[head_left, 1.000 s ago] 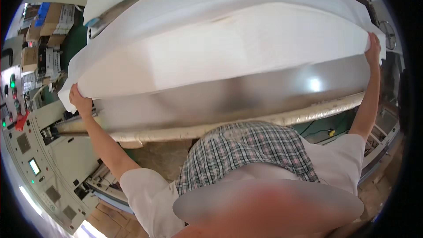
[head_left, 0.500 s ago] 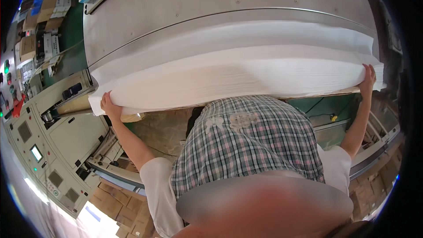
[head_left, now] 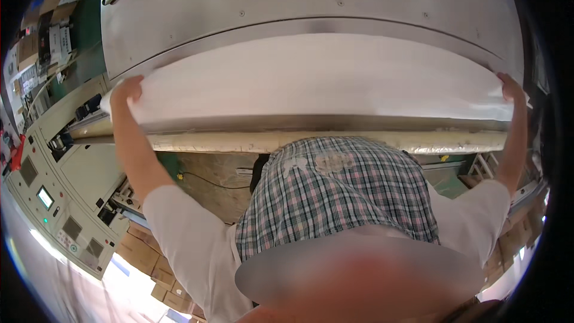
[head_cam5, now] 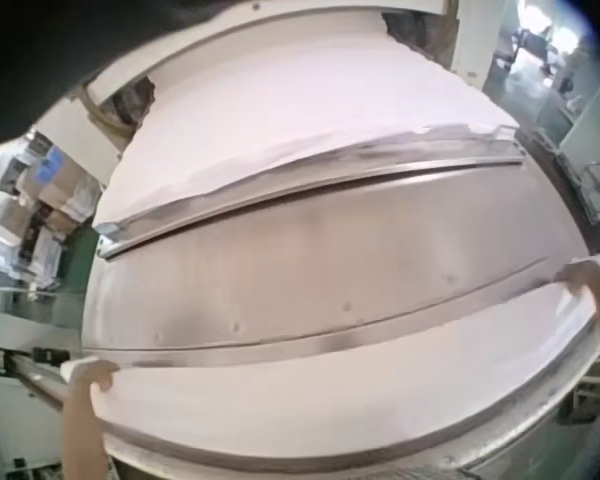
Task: Operating a paper mill machine to unroll, align, and cut large sheets of material.
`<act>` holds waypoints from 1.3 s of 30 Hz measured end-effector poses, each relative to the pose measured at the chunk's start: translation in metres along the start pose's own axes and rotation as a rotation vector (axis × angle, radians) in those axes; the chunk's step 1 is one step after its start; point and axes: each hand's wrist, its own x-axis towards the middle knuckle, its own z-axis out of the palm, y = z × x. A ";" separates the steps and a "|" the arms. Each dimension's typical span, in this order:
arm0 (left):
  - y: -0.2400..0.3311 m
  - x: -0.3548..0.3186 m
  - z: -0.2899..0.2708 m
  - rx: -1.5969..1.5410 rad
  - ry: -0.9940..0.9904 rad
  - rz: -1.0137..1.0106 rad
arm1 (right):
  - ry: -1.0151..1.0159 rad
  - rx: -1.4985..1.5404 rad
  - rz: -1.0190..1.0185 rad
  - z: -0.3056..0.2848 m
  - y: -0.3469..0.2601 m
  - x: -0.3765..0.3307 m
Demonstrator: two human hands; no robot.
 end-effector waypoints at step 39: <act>-0.032 0.007 0.121 -0.310 1.579 0.172 | 0.715 0.421 -0.966 -0.097 -0.586 -0.169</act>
